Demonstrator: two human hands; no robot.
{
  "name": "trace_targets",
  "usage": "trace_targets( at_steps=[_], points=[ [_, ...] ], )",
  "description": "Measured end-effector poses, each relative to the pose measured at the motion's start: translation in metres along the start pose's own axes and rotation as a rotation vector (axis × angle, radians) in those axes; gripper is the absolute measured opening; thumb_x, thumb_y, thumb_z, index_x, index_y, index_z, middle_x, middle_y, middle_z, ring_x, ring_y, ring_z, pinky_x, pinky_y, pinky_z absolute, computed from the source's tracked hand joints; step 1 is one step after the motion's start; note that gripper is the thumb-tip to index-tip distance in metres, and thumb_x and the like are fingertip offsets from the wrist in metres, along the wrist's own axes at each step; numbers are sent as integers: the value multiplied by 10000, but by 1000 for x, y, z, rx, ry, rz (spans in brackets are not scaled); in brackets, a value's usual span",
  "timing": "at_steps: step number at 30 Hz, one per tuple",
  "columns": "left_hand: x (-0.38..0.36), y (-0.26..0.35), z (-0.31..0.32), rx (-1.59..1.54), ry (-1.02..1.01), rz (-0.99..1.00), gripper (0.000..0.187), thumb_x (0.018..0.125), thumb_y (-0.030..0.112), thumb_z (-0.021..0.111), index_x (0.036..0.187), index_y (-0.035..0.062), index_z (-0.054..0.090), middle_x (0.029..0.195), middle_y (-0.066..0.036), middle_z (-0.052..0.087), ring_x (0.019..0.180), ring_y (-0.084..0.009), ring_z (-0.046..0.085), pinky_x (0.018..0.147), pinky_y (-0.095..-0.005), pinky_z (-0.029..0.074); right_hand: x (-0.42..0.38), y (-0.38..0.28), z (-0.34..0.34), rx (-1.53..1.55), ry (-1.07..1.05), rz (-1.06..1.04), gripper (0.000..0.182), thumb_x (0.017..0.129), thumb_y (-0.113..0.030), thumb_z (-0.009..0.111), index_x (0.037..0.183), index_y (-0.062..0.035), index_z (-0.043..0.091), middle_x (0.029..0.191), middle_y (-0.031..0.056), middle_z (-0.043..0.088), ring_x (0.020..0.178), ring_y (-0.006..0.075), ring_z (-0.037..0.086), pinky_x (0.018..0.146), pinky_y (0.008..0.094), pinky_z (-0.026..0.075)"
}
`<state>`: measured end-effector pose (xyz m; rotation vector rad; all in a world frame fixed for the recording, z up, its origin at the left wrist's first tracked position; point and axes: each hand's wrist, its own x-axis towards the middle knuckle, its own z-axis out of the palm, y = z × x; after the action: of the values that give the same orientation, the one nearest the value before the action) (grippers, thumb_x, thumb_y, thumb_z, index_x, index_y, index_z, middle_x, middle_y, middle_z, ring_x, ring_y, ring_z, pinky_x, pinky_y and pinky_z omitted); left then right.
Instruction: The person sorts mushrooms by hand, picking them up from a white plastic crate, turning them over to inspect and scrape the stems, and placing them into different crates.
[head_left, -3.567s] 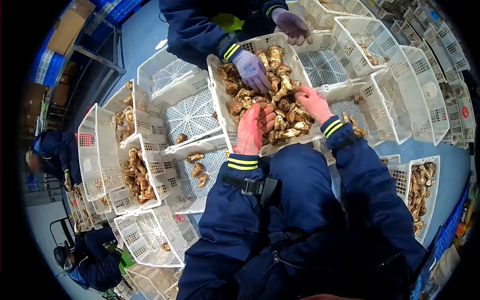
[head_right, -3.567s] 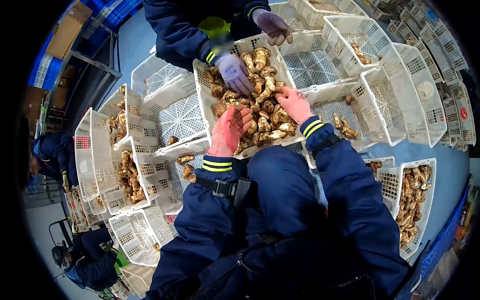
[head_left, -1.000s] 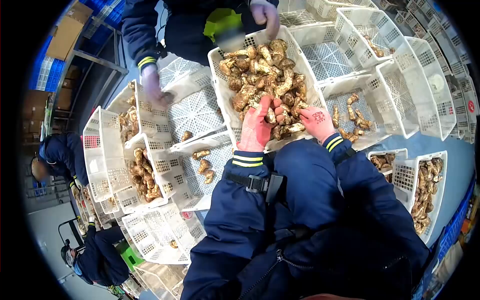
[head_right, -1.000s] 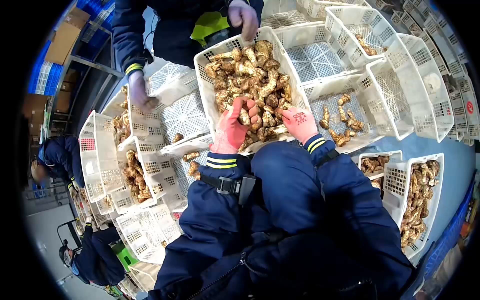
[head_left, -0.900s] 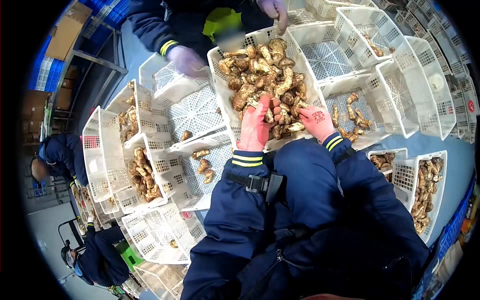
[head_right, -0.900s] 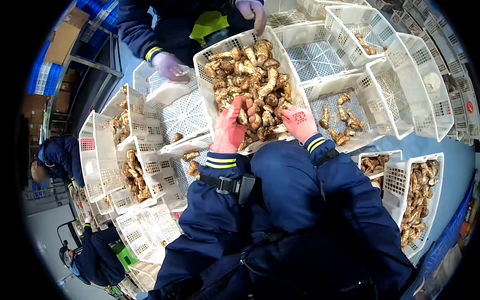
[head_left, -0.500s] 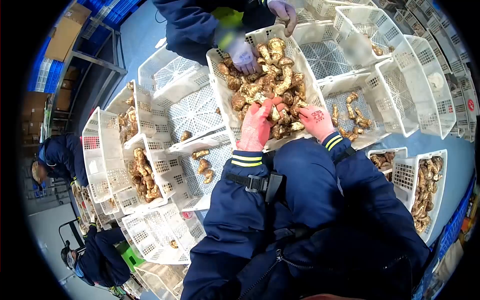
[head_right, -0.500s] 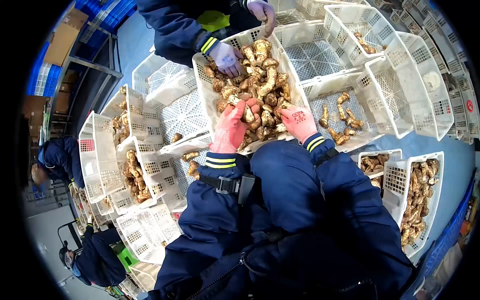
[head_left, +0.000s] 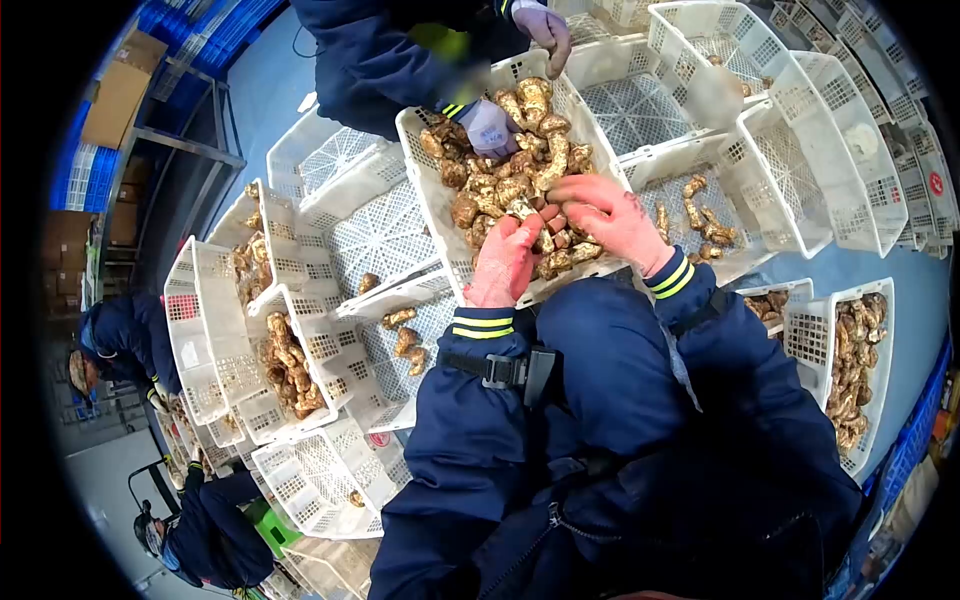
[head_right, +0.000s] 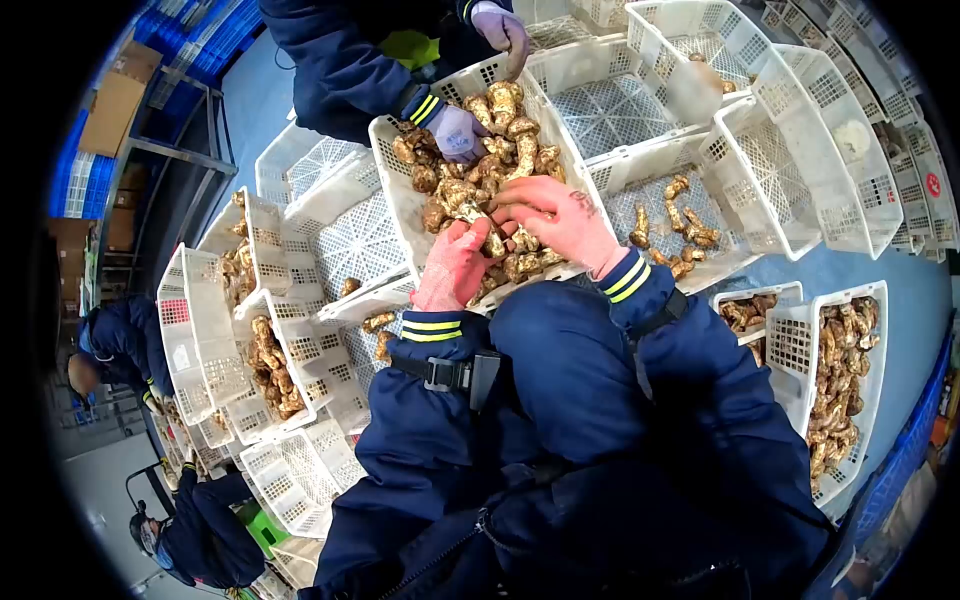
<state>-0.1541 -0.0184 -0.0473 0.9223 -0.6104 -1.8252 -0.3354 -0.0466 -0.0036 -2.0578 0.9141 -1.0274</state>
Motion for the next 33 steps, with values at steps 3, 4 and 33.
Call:
trace_targets(
  at_steps=[3,4,33],
  points=[
    [0,-1,-14,118,56,-56,135,864,138,539,929,33,483,888,-45,520,808,-160,513,716,-324,427,4,-9,6,-58,-115,-55,280,768,-69,502,1030,-53,600,1111,124,547,1048,280,506,913,359,399],
    [0,-2,-15,106,38,-27,129,857,143,547,907,41,484,889,-37,517,800,-145,503,705,-315,415,4,-5,8,-57,-113,-54,280,768,-69,502,1030,-53,600,1111,124,547,1048,280,506,913,359,399],
    [-2,-1,15,34,-13,114,147,834,178,577,815,41,526,693,24,471,603,-64,417,518,-231,340,-2,-5,16,65,-99,155,299,800,1,466,1078,-11,576,1183,127,520,1107,252,487,929,308,385]
  ],
)
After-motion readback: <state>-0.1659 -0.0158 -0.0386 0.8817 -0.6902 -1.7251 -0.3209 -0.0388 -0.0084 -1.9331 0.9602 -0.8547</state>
